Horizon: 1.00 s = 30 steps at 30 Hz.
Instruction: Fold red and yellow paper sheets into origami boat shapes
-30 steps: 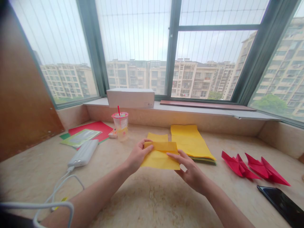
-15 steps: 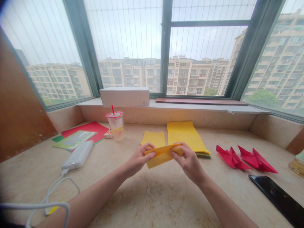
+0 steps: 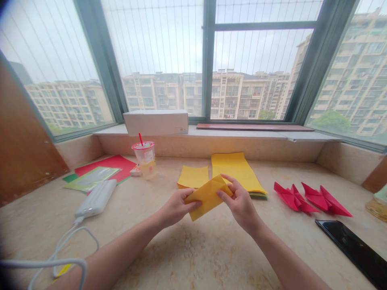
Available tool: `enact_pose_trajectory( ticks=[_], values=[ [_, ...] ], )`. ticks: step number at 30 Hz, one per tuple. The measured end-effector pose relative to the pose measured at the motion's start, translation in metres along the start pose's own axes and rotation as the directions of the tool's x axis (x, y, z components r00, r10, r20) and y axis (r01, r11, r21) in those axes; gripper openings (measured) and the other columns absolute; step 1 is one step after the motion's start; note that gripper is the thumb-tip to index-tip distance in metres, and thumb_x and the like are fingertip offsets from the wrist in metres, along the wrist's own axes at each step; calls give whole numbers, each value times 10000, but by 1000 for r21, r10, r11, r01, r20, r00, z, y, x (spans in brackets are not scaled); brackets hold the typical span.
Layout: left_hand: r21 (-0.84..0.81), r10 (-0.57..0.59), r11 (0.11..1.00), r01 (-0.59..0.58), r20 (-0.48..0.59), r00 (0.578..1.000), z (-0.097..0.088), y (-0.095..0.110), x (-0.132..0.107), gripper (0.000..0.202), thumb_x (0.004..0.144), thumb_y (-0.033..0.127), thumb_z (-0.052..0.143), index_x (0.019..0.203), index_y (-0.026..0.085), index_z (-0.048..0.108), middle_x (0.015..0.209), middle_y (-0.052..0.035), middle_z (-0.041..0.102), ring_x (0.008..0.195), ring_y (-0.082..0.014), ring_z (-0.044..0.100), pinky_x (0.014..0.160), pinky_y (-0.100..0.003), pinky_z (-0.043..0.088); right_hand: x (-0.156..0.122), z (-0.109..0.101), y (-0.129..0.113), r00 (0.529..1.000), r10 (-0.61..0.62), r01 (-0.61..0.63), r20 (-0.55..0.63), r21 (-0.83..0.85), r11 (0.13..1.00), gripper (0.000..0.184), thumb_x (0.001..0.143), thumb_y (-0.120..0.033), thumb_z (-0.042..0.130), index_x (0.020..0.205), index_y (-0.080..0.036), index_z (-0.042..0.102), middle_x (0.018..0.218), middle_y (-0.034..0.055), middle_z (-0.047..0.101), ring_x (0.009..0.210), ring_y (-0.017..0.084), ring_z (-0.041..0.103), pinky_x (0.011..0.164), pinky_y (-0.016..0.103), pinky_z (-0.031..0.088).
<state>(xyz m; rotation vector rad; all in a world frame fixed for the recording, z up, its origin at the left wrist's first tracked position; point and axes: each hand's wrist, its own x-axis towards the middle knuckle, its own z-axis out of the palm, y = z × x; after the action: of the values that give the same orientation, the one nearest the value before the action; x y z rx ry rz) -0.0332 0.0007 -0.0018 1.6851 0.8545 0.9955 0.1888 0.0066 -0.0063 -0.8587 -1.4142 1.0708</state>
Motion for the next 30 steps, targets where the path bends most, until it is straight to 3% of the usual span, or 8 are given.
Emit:
enact_pose_trajectory(
  ticks=[5, 9, 15, 18, 20, 23, 27, 30],
  values=[
    [78, -23, 997, 30, -83, 996, -2, 2, 1, 186, 783, 310, 679, 867, 145, 701, 812, -42, 686, 753, -189, 609, 680, -252, 446, -3, 1, -3, 992, 60, -63, 108, 27, 998, 705, 789, -472, 733, 1370, -237, 411, 1148, 109, 681, 936, 235, 676, 797, 360, 558],
    [82, -39, 995, 47, -102, 994, -1, 3, 1, 179, 749, 284, 694, 872, 154, 709, 842, -48, 695, 776, -196, 615, 675, -246, 449, -2, 2, -4, 996, 72, -73, 61, 25, 997, 670, 769, -504, 742, 1310, -238, 450, 1114, 108, 698, 911, 244, 687, 788, 365, 558],
    [7, -64, 998, 63, 93, 994, 4, 12, -4, 229, 755, 318, 702, 896, 138, 714, 784, -33, 650, 694, -157, 552, 601, -219, 396, 0, 1, 0, 997, 57, -54, 52, -57, 997, 326, 773, -457, 748, 956, -206, 649, 924, 62, 725, 870, 235, 669, 777, 330, 527],
    [-31, -43, 998, 50, 197, 980, 6, 16, -6, 305, 776, 362, 700, 986, 140, 704, 804, -31, 633, 695, -149, 526, 589, -213, 379, -3, 6, -2, 998, 24, -16, 66, -127, 992, 262, 788, -431, 732, 905, -206, 666, 866, 38, 716, 813, 216, 650, 742, 318, 512],
    [-24, -66, 997, 73, 224, 972, 7, 17, -6, 276, 792, 381, 684, 924, 139, 695, 729, -12, 594, 643, -131, 487, 555, -206, 343, -6, 12, -4, 996, 4, 9, 85, -152, 988, 236, 797, -421, 721, 876, -205, 667, 834, 25, 704, 784, 203, 637, 732, 311, 504],
    [54, -105, 994, 96, 200, 974, 9, 16, -4, 258, 797, 388, 673, 737, 137, 660, 646, 3, 536, 600, -118, 441, 539, -209, 327, -8, 21, -8, 998, -18, 27, 66, -136, 990, 258, 778, -436, 733, 875, -206, 667, 826, 16, 695, 765, 188, 630, 729, 306, 501],
    [10, -65, 998, 65, 100, 993, 11, 16, -2, 272, 816, 406, 653, 809, 135, 665, 726, -22, 575, 654, -140, 484, 574, -221, 377, -5, 26, -10, 997, 48, -54, 54, 118, 991, 459, 684, -496, 796, 1021, -241, 616, 881, 12, 707, 809, 195, 661, 758, 320, 527],
    [16, -95, 995, 94, 71, 993, 15, 15, -5, 315, 813, 446, 657, 797, 131, 649, 707, -18, 552, 638, -132, 461, 553, -215, 356, -5, 26, -10, 991, 40, -57, 125, 129, 990, 398, 697, -517, 784, 948, -233, 660, 874, 18, 716, 855, 218, 669, 808, 347, 526]
  ],
)
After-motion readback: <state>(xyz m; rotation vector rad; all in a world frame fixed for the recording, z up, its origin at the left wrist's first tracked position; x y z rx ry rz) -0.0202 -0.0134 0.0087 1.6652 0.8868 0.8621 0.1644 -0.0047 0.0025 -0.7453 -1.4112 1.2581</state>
